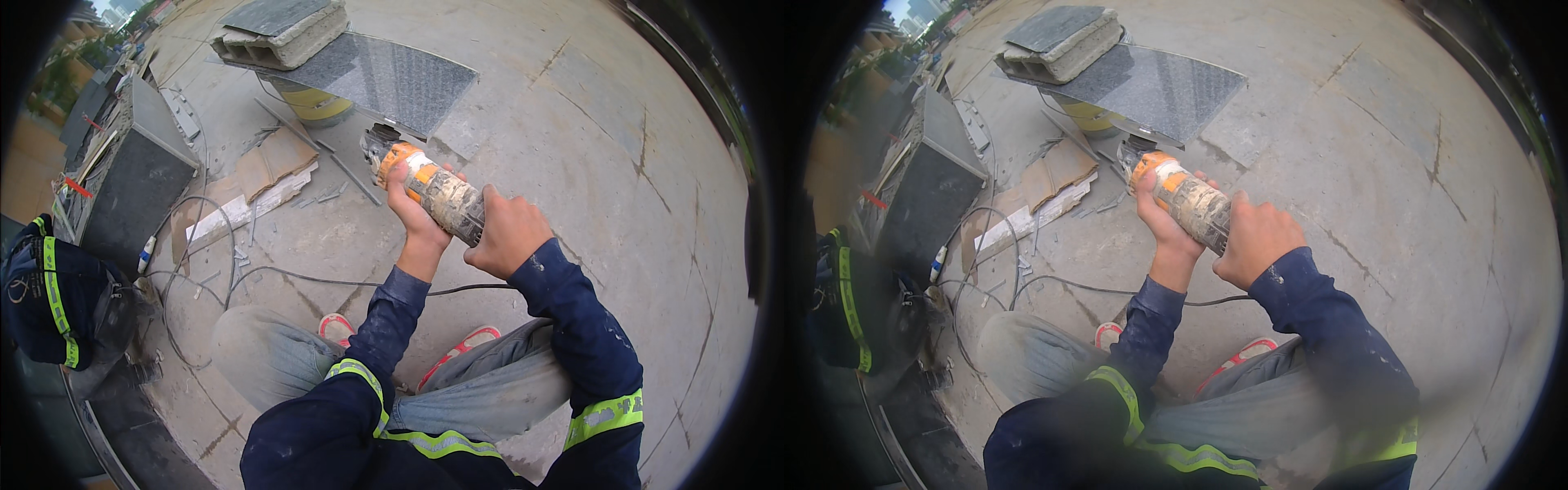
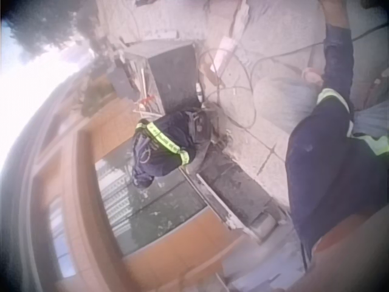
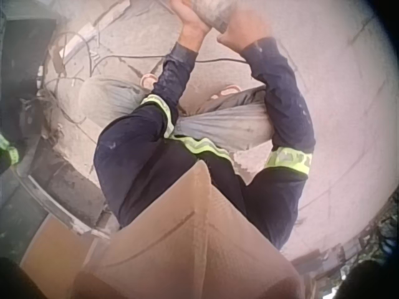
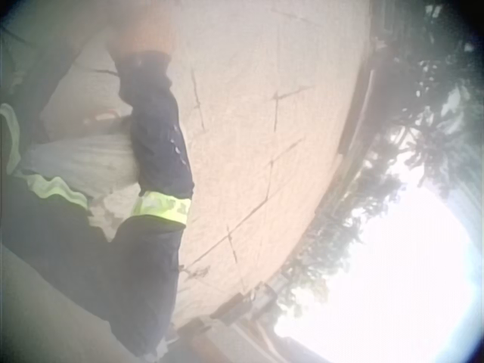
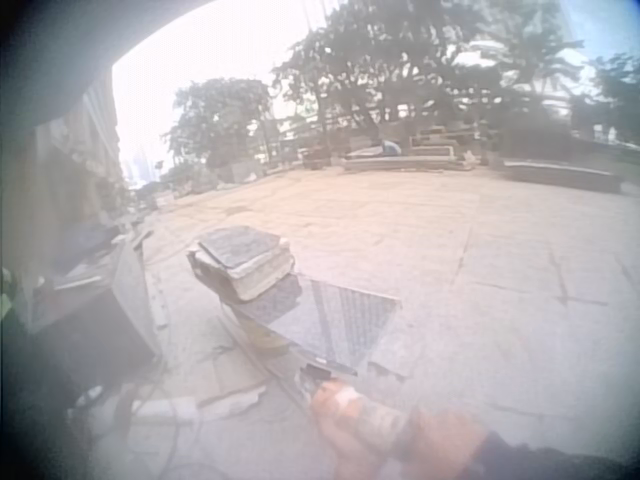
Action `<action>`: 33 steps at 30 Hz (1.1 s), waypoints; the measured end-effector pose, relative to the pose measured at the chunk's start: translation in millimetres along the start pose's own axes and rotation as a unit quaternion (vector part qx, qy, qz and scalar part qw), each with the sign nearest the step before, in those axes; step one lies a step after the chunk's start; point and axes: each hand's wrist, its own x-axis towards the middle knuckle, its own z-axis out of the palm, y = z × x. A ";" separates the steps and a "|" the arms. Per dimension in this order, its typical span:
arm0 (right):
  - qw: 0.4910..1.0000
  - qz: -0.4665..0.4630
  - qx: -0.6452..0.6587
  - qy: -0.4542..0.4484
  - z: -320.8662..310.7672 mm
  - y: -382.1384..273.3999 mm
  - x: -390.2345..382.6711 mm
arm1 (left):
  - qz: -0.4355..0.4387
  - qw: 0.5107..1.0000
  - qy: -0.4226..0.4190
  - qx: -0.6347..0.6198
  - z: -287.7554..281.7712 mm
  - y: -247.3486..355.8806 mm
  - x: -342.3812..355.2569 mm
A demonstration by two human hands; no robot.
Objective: The person uses an angle grinder to cut a rectangular stone slab placed on a cinder block. The person holds the tool with both hands and moves it along the slab surface, then repositions the slab and continues cutting.
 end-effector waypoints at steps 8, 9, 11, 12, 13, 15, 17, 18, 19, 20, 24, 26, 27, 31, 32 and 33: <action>1.000 -0.004 -0.006 0.006 -1.7 0.5 -2.1 | -0.001 1.000 -0.003 -0.008 2.7 -0.6 -2.7; 1.000 -0.006 -0.007 0.006 -2.0 0.6 -2.5 | 0.000 1.000 -0.009 -0.006 2.7 -0.6 -3.1; 1.000 -0.007 -0.005 0.004 -2.6 0.3 -2.2 | 0.002 1.000 -0.019 -0.003 2.6 0.1 -3.4; 1.000 -0.006 -0.003 0.002 -3.1 0.4 -2.6 | 0.002 1.000 -0.021 -0.003 2.6 0.1 -3.4; 1.000 -0.006 0.000 0.001 -3.6 0.4 -2.8 | 0.003 1.000 -0.024 -0.003 2.8 0.1 -3.5; 1.000 -0.004 -0.004 0.007 -4.1 -0.1 -4.2 | 0.003 1.000 -0.024 -0.004 3.1 -0.3 -4.2; 1.000 -0.003 -0.004 0.010 -4.6 -0.3 -5.0 | 0.002 1.000 -0.021 -0.005 3.4 -0.4 -4.5; 1.000 -0.003 -0.004 0.008 -5.1 -0.1 -5.4 | 0.000 1.000 -0.017 -0.007 3.7 -0.6 -4.7; 1.000 -0.004 -0.002 0.009 -5.5 -0.1 -5.6 | -0.002 1.000 -0.014 -0.008 4.0 -0.8 -4.9; 1.000 -0.002 -0.004 0.005 -5.8 -0.3 -5.5 | -0.004 1.000 -0.011 -0.010 4.2 -0.9 -5.1; 1.000 0.000 -0.005 0.001 -7.3 -0.4 -6.1 | 0.001 1.000 -0.016 -0.004 4.7 -1.1 -5.9; 1.000 0.002 -0.005 -0.001 -8.2 -0.2 -6.1 | 0.001 1.000 -0.017 -0.001 4.9 -1.3 -6.2; 1.000 0.004 -0.005 -0.003 -8.3 -0.3 -6.0 | 0.002 1.000 -0.020 -0.002 4.9 -1.1 -6.5; 1.000 0.006 -0.009 0.003 -6.7 -0.6 -5.2 | 0.006 1.000 -0.018 -0.005 4.1 -1.6 -6.1; 1.000 0.007 -0.008 0.003 -6.1 -0.5 -4.8 | 0.009 1.000 -0.020 -0.006 3.7 -2.0 -5.7; 1.000 0.008 -0.008 0.002 -5.3 -0.4 -4.1 | 0.004 1.000 -0.018 -0.006 3.0 -1.8 -4.7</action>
